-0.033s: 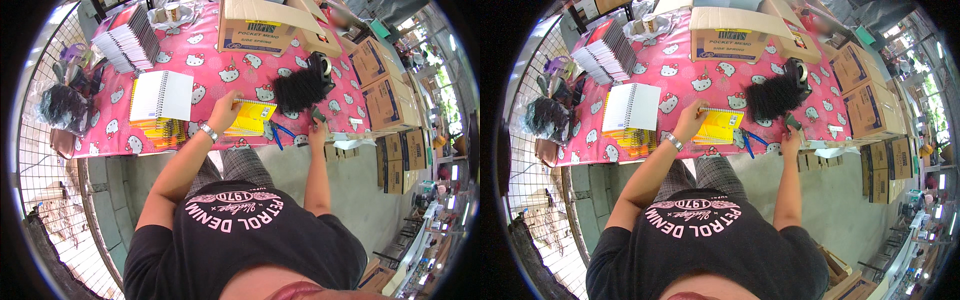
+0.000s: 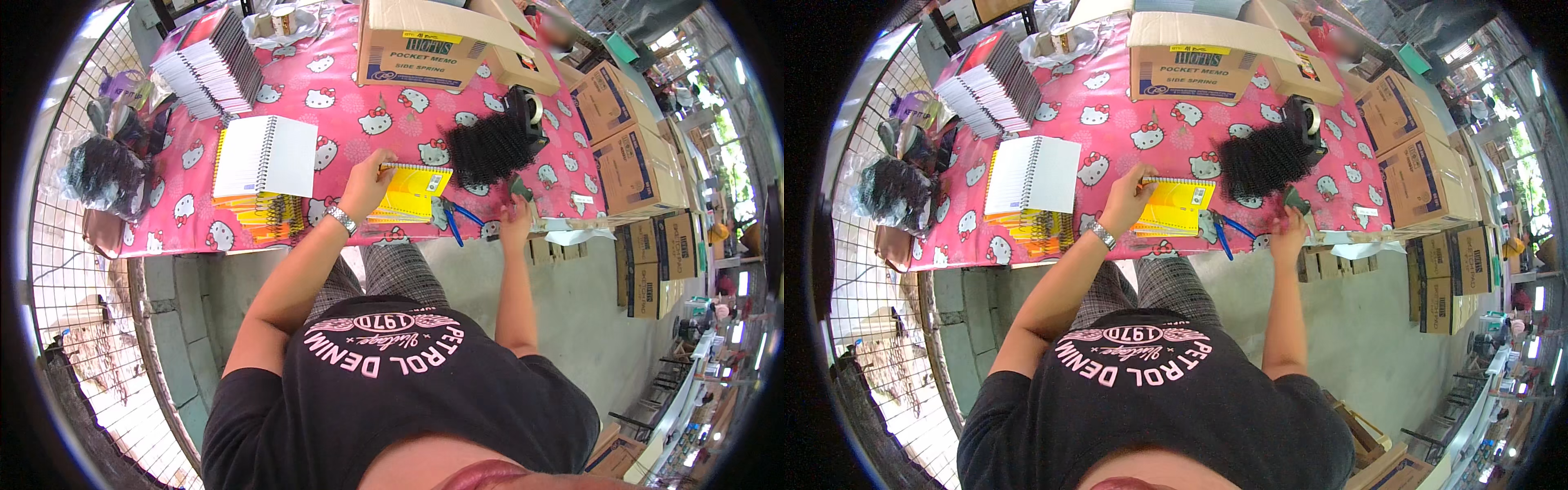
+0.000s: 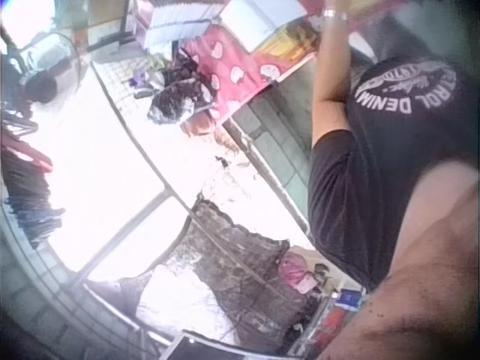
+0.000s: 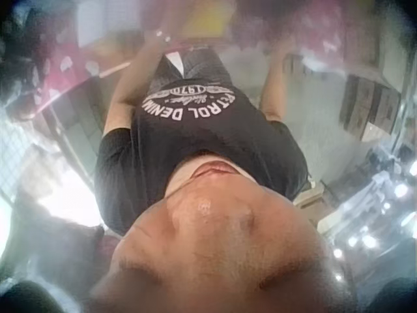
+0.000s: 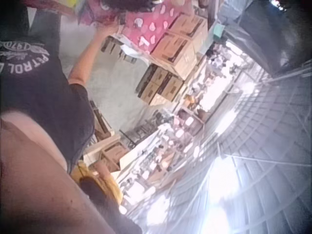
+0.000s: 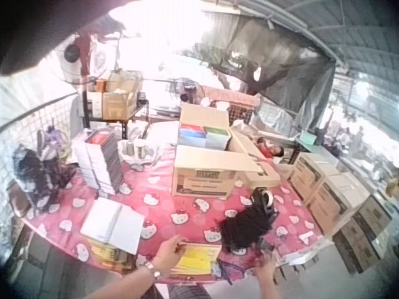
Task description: The person assembles notebooks by hand, placing paper into covers and threading metal coils through the binding holes before placing the finished notebooks into a stack.
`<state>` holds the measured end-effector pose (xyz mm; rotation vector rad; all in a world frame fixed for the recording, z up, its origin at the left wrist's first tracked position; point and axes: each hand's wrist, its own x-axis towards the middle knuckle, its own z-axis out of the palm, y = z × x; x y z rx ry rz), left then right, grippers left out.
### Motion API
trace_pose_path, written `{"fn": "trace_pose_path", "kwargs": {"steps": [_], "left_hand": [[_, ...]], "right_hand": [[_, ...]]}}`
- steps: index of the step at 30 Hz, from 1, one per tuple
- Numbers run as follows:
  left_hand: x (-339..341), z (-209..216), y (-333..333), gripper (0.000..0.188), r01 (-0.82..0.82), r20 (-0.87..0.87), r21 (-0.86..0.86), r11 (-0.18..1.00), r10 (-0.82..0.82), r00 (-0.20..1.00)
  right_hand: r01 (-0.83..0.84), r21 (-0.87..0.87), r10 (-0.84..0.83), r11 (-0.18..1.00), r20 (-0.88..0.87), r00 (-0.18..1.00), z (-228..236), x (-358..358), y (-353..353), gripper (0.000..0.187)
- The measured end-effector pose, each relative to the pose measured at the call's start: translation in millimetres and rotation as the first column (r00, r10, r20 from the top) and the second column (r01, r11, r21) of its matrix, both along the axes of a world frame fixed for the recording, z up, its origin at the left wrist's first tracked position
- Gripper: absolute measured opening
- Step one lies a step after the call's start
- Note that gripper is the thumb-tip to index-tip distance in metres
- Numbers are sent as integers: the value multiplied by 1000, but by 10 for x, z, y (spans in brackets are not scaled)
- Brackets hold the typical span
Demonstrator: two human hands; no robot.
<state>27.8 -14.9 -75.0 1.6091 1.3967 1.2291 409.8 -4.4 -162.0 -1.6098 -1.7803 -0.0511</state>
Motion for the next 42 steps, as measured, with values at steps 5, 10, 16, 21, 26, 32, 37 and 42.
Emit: {"fn": "trace_pose_path", "kwargs": {"steps": [5,10,16,21,26,32,37,42], "left_hand": [[-53,29,-90,20,-33,18,-268,963,40,999],[-48,-239,-91,23,-53,52,15,998,52,997],[-59,-161,-143,24,-43,24,-115,992,46,999],[-70,-315,-140,20,-44,71,5,999,44,996],[-17,-216,-196,20,-56,134,-57,997,63,989],[-29,-229,-272,19,-126,-39,236,964,139,989],[-126,232,-443,20,-365,104,-77,928,371,923],[-401,762,-671,17,-387,346,-172,906,423,838]], "right_hand": [[-109,-127,134,986,214,968,174,-1150,-667,50],[-12,-363,29,932,41,999,259,-1134,-583,57],[-264,-116,200,958,-393,897,770,-1529,-759,61],[-519,-54,497,853,-216,840,1089,-2065,-733,56],[-542,-104,519,834,-187,834,1085,-2057,-675,53],[-551,-227,323,803,-611,723,653,-1765,-665,44],[-235,-229,182,945,-230,956,204,-1188,-468,46],[-215,52,213,975,28,977,456,-1634,-315,44]]}}
